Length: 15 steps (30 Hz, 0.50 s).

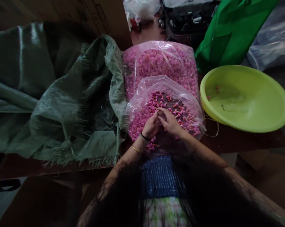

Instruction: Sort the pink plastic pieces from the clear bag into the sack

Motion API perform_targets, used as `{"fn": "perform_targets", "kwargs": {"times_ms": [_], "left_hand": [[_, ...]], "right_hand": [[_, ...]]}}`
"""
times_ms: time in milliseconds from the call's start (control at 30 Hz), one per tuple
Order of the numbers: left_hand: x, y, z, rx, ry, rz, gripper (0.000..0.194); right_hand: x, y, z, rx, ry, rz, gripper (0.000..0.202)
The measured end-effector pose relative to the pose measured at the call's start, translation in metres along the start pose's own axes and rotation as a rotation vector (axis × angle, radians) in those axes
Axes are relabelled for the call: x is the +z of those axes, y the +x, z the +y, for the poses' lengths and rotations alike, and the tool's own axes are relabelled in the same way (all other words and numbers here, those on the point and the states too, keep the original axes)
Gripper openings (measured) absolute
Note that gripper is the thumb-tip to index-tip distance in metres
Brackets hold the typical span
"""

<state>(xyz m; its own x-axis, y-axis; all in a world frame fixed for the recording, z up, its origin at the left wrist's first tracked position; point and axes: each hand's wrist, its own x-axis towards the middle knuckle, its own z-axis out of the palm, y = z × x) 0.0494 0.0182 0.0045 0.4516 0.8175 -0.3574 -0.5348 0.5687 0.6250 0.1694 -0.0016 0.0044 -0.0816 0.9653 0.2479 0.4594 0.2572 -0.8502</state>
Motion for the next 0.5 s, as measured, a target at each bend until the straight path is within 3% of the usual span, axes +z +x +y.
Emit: {"fn": "perform_targets", "kwargs": {"times_ms": [200, 367, 433, 500], "left_hand": [[0.010, -0.018, 0.012, 0.178, -0.090, -0.034, 0.063], [0.005, -0.021, 0.018, -0.114, -0.019, -0.066, 0.045], [0.002, -0.019, 0.015, -0.148, -0.008, -0.120, 0.038], [0.000, -0.017, 0.015, -0.128, 0.005, -0.152, 0.037]], "right_hand": [[0.017, -0.011, -0.016, -0.028, -0.034, 0.080, 0.026], [0.021, -0.013, -0.013, -0.045, -0.325, 0.143, 0.030], [0.023, -0.009, -0.010, -0.037, -0.338, 0.168, 0.036], [0.024, -0.002, -0.010, -0.047, -0.211, 0.200, 0.043]]}}
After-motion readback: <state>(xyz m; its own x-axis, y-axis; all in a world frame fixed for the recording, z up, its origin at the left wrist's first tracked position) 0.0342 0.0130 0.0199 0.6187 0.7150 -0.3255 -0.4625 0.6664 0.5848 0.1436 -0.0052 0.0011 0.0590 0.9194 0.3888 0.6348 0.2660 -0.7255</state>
